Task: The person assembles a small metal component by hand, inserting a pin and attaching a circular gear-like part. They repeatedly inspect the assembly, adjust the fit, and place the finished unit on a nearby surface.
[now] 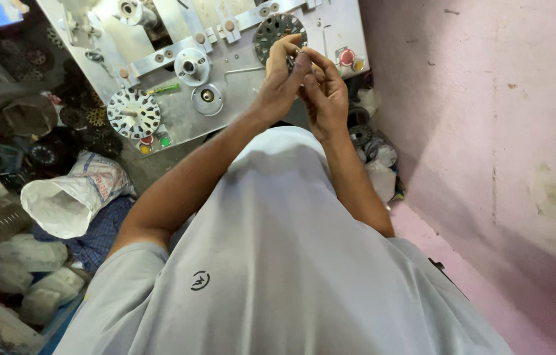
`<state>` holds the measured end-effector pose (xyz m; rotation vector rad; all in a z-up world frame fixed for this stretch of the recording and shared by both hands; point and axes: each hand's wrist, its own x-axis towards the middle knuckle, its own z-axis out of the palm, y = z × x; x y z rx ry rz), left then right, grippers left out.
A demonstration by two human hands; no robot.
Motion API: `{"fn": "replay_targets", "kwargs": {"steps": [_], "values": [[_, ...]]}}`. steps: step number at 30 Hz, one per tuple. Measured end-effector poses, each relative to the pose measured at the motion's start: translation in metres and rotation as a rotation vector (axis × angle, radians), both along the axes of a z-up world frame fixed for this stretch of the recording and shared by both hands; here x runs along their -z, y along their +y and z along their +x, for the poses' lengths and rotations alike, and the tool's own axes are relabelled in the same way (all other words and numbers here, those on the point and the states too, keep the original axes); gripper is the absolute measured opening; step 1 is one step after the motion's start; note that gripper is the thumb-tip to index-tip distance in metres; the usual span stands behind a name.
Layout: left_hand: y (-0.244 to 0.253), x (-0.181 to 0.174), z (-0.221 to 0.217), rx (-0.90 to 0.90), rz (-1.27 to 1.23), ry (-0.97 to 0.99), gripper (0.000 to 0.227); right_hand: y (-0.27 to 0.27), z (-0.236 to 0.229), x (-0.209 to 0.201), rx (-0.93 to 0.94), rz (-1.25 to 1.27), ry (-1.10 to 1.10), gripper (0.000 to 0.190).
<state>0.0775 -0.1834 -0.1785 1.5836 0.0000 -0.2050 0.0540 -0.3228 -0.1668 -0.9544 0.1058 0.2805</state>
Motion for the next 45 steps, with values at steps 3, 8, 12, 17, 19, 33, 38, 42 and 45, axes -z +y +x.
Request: {"fn": "replay_targets", "kwargs": {"steps": [3,8,12,17,19,33,38,42,45], "values": [[0.025,-0.001,0.022,0.217,-0.022,0.084,0.057,-0.018,0.011,0.006,0.097,0.111,0.044,0.047],[0.061,0.022,0.051,0.403,0.804,-0.595,0.108,-0.067,0.018,-0.003,0.139,0.166,-0.082,0.041],[0.047,0.068,0.067,0.396,0.944,-0.721,0.080,-0.089,0.014,0.004,0.178,0.125,-0.116,0.037],[0.041,0.094,0.093,0.436,1.212,-0.940,0.057,-0.096,0.002,0.019,0.205,-0.092,-0.068,0.040],[0.041,0.092,0.104,0.478,1.182,-0.966,0.049,-0.096,0.001,0.021,0.174,-0.228,-0.111,0.038],[0.087,-0.120,0.020,0.339,0.645,-0.710,0.053,-0.040,-0.004,-0.102,0.061,-0.705,-0.645,0.041],[0.118,-0.155,-0.011,0.199,0.737,-0.895,0.055,-0.022,-0.009,-0.126,-0.079,-0.690,-0.710,0.045],[0.147,-0.176,-0.029,0.138,0.749,-0.960,0.055,-0.001,-0.014,-0.125,-0.116,-0.588,-0.751,0.046],[0.167,-0.191,-0.046,0.095,0.736,-0.955,0.055,0.017,-0.017,-0.127,-0.113,-0.550,-0.787,0.046]]}}
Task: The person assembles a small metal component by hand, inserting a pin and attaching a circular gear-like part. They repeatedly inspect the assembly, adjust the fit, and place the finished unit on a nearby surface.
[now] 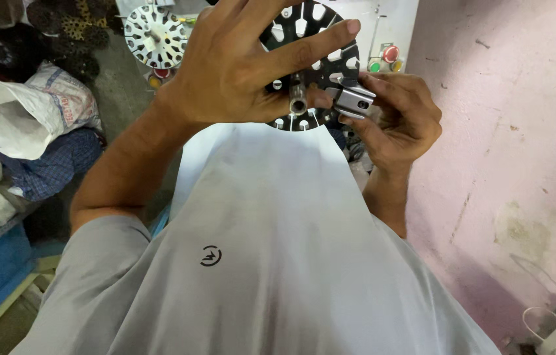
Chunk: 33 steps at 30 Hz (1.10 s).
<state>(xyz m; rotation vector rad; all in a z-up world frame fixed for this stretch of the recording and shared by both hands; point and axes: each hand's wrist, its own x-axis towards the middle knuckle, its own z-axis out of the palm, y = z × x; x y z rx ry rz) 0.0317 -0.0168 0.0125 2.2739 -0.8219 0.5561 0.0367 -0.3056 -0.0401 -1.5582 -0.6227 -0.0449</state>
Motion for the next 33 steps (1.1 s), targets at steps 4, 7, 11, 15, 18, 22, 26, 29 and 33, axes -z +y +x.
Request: {"fn": "replay_targets", "kwargs": {"steps": [4,7,11,15,18,22,26,29,33], "values": [[0.027,-0.010,-0.010,-0.018,-0.026,-0.086,0.055,0.027,-0.017,-0.008,0.036,0.026,0.028,0.047],[0.044,-0.012,-0.018,-0.025,-0.037,-0.145,0.057,0.043,-0.020,-0.014,0.021,0.010,0.046,0.043],[0.059,-0.010,-0.024,-0.014,-0.178,-0.121,0.058,0.062,-0.020,-0.018,-0.014,-0.034,-0.044,0.045],[0.073,-0.010,-0.033,0.034,-0.390,0.024,0.054,0.075,-0.037,-0.030,0.024,-0.094,0.050,0.044],[0.080,-0.001,-0.041,0.029,-0.514,0.304,0.044,0.089,-0.030,-0.023,0.004,-0.103,-0.002,0.049],[0.084,0.038,-0.030,-0.031,-1.010,1.057,0.029,0.117,-0.010,-0.002,-0.078,-0.064,0.096,0.045],[0.092,0.092,-0.021,0.002,-1.248,1.299,0.037,0.140,0.001,0.008,-0.099,-0.094,0.330,0.047],[0.104,0.116,-0.023,-0.069,-1.255,1.365,0.031,0.139,0.007,0.011,-0.326,-0.165,0.273,0.041],[0.113,0.115,-0.032,0.011,-1.284,1.432,0.031,0.140,0.004,0.018,-0.437,-0.168,0.255,0.041]]}}
